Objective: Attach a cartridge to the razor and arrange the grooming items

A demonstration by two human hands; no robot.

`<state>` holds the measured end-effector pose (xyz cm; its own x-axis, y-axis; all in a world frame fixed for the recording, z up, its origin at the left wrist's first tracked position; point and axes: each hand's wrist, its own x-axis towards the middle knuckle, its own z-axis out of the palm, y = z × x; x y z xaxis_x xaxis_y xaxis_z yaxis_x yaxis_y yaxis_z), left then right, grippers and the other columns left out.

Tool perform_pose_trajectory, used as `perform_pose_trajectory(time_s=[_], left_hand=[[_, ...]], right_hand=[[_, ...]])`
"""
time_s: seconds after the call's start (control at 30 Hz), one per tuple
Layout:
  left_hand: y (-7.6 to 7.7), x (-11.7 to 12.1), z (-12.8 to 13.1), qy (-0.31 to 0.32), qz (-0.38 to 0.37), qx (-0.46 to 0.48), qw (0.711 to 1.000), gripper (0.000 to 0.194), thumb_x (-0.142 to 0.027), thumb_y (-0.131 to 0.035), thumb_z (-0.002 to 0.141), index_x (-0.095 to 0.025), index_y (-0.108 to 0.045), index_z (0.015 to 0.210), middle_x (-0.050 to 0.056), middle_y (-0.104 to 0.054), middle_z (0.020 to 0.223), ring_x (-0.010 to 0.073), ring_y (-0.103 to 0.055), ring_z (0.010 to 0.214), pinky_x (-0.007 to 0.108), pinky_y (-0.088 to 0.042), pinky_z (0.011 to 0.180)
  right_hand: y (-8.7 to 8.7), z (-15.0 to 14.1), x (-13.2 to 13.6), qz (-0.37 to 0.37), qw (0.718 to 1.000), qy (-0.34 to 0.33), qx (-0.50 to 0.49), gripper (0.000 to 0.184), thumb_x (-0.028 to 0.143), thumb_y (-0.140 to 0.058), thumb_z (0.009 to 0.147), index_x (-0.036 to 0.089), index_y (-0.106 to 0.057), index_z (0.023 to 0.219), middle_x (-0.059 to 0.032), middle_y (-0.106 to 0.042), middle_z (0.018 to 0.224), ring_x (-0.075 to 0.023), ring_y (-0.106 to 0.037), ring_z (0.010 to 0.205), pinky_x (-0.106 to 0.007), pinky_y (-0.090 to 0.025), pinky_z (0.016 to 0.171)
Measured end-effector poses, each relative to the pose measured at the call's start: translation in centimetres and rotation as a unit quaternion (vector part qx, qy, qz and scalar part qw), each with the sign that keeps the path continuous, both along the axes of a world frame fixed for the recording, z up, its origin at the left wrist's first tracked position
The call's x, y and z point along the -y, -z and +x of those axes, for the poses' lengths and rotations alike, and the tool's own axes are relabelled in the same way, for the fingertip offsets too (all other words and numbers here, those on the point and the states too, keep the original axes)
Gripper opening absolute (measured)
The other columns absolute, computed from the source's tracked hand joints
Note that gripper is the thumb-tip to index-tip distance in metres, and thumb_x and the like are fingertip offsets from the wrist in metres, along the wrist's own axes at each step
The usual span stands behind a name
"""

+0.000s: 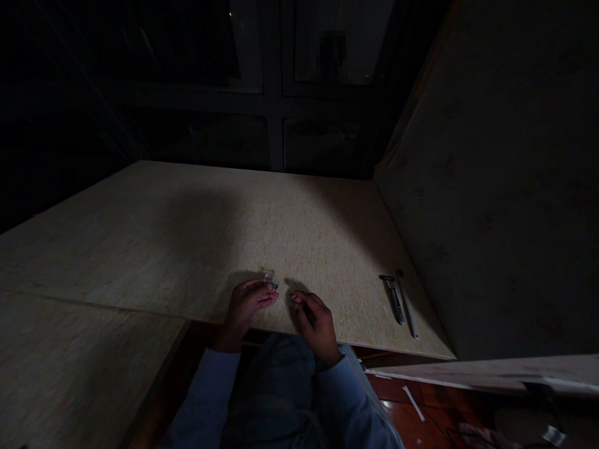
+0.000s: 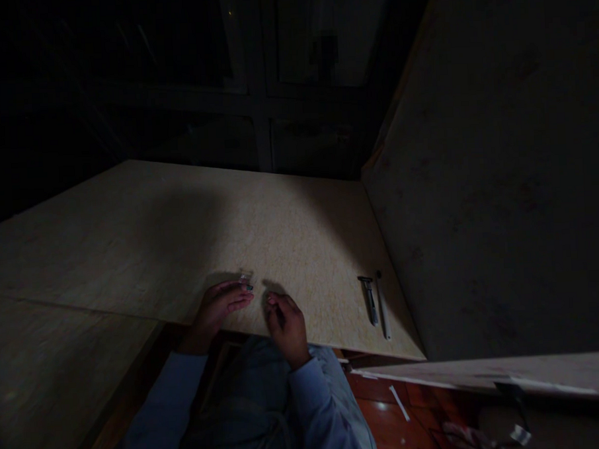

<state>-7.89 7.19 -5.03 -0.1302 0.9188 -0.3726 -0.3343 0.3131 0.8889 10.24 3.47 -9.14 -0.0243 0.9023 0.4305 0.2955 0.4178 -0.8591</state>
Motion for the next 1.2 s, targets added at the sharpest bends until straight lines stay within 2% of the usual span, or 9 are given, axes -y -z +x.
perform_pose_trajectory(time_s=[0.17,0.4,0.57,0.83,0.93,1.03,1.13,1.2], left_hand=[[0.0,-0.1,-0.2,0.008,-0.011,0.006,1.000,0.037,-0.029,-0.092,0.054,-0.011,-0.073,0.081,0.010,-0.078,0.078,0.0252,-0.076,0.072,0.036,-0.062,0.074],[0.5,-0.8,-1.1,0.032,-0.034,-0.014,0.999,0.041,-0.041,-0.088,0.067,-0.013,-0.067,0.089,0.014,-0.078,0.078,0.0286,-0.077,0.074,0.042,-0.062,0.077],[0.5,-1.0,-1.7,0.020,-0.026,-0.014,0.999,0.035,-0.037,-0.085,0.071,-0.013,-0.067,0.089,0.014,-0.078,0.079,0.0286,-0.078,0.075,0.042,-0.062,0.079],[0.3,-1.2,-2.2,0.018,-0.022,-0.003,1.000,0.036,-0.029,-0.087,0.061,-0.014,-0.069,0.088,0.012,-0.078,0.080,0.0268,-0.077,0.076,0.039,-0.061,0.079],[0.4,-1.1,-2.5,0.025,0.013,-0.092,0.995,0.044,-0.026,-0.090,0.053,-0.016,-0.071,0.092,0.007,-0.078,0.081,0.0241,-0.075,0.075,0.034,-0.059,0.076],[0.5,-1.0,-2.7,0.021,0.053,-0.206,0.977,0.043,-0.025,-0.090,0.049,-0.017,-0.072,0.087,0.003,-0.075,0.073,0.0222,-0.072,0.070,0.029,-0.055,0.067],[0.4,-1.2,-2.8,0.020,0.045,-0.300,0.953,0.031,-0.025,-0.086,0.056,-0.019,-0.072,0.083,0.001,-0.071,0.066,0.0209,-0.068,0.064,0.028,-0.052,0.062],[0.2,-1.4,-2.8,0.021,0.032,-0.367,0.930,0.024,-0.025,-0.081,0.064,-0.020,-0.072,0.085,0.001,-0.071,0.067,0.0212,-0.069,0.066,0.028,-0.052,0.064]], right_hand=[[0.0,0.0,0.0,-0.006,1.000,-0.004,0.003,0.024,0.029,-0.055,0.096,0.022,-0.071,0.112,-0.0112,-0.074,0.101,-0.0235,-0.071,0.094,-0.037,-0.059,0.083],[0.3,0.0,0.0,0.001,1.000,-0.005,0.000,0.025,0.033,-0.054,0.098,0.022,-0.072,0.111,-0.0111,-0.075,0.103,-0.0238,-0.071,0.095,-0.038,-0.059,0.083],[0.2,0.0,0.0,-0.002,1.000,-0.008,0.006,0.023,0.032,-0.054,0.098,0.022,-0.072,0.109,-0.0111,-0.075,0.102,-0.0232,-0.071,0.093,-0.036,-0.059,0.080],[-0.1,0.0,0.1,-0.011,1.000,-0.007,0.009,0.023,0.032,-0.054,0.098,0.022,-0.073,0.108,-0.0106,-0.075,0.099,-0.0236,-0.071,0.092,-0.036,-0.058,0.080],[-0.3,0.0,0.1,-0.012,1.000,-0.011,0.012,0.023,0.033,-0.054,0.098,0.022,-0.073,0.106,-0.0104,-0.074,0.098,-0.0233,-0.071,0.092,-0.035,-0.058,0.080],[-0.4,0.1,0.1,-0.011,1.000,-0.013,0.014,0.023,0.032,-0.054,0.098,0.022,-0.073,0.107,-0.0104,-0.074,0.098,-0.0231,-0.071,0.091,-0.035,-0.059,0.079],[-0.4,0.1,0.1,-0.009,1.000,-0.014,0.016,0.024,0.031,-0.053,0.098,0.022,-0.073,0.108,-0.0100,-0.074,0.097,-0.0226,-0.071,0.091,-0.035,-0.058,0.080],[-0.4,0.2,0.1,-0.013,1.000,-0.016,0.021,0.024,0.031,-0.053,0.098,0.021,-0.073,0.108,-0.0097,-0.074,0.096,-0.0221,-0.071,0.090,-0.034,-0.058,0.080]])
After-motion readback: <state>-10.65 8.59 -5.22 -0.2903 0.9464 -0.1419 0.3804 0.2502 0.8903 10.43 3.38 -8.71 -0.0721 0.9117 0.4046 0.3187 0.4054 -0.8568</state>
